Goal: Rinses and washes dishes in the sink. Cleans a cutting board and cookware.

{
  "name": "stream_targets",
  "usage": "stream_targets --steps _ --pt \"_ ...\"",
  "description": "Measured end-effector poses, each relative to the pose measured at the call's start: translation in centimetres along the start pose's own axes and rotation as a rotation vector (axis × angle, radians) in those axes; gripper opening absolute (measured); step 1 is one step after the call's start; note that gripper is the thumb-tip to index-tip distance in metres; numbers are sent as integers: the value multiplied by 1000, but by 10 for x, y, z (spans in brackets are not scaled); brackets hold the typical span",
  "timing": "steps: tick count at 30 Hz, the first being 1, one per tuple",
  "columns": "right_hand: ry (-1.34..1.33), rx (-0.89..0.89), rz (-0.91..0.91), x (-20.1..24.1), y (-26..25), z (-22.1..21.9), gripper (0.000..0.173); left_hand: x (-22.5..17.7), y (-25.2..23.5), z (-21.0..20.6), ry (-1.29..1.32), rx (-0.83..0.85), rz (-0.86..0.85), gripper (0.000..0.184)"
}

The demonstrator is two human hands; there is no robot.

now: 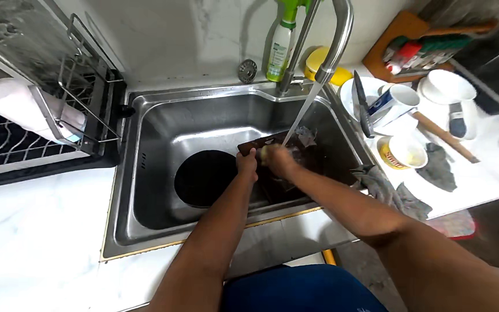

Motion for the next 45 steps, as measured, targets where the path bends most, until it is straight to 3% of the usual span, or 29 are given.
stream_targets --steps 2,6,8,10,12,16,17,19,22,24,26,29,30,32,34,36,38,41,43,45 --pt "2 19 136 2 -3 -1 35 2 -3 5 -1 -25 11 49" --pt "91 -3 -180 -93 -17 31 34 2 -2 4 -1 -46 -8 53" --pt "77 2 -154 -57 -6 24 31 -1 -2 1 -15 -56 -7 52" --pt "44 31 48 -4 5 3 27 2 -1 0 0 -68 -12 48" --pt "19 82 133 0 6 -3 29 0 1 4 6 -63 -23 43" --pt "97 125 -270 -115 -4 24 34 -2 1 0 -9 -57 -19 44" --pt "105 171 -334 -122 0 22 36 -3 0 0 -19 -65 -22 45" --pt "132 235 -283 -81 16 11 36 -3 -1 -1 -26 -74 -20 49" --pt "84 210 24 4 39 -20 32 1 -2 3 -51 -84 -5 49" --pt "60 215 191 24 50 -31 32 -2 -2 6 -65 -104 3 46" --pt "50 248 150 -10 49 -27 32 -2 0 7 -46 -102 12 46" --pt "137 301 -194 -122 26 -1 34 -3 0 8 -46 -104 16 49" --pt "145 310 -272 -135 23 4 35 -3 -1 8 -56 -110 13 49" --pt "126 263 -173 -87 25 -5 36 -4 0 6 -77 -118 24 51" --pt "69 194 145 0 35 -30 30 -3 2 8 -123 -127 41 51" --pt "-22 219 314 38 33 -35 30 -8 2 13 -159 -131 33 49" --pt "-51 196 183 1 12 -11 33 -1 -7 11 -75 -89 17 49" --pt "36 -11 -177 -95 -33 35 47 0 -12 7 -52 -42 11 50" --pt "30 -104 -269 -92 -44 46 51 -3 -15 3 -43 0 -7 54" --pt "22 -196 -86 -34 -43 35 46 1 -17 1 29 38 -15 58"
Point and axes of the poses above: each hand's wrist, its own y-axis away from the middle knuckle, its own z-axis out of the back of the hand, x = y × z, the point moved 9 cm from there along -y, towards the middle knuckle, and after that the axes turned 12 degrees about x, right-handed, at the moved point
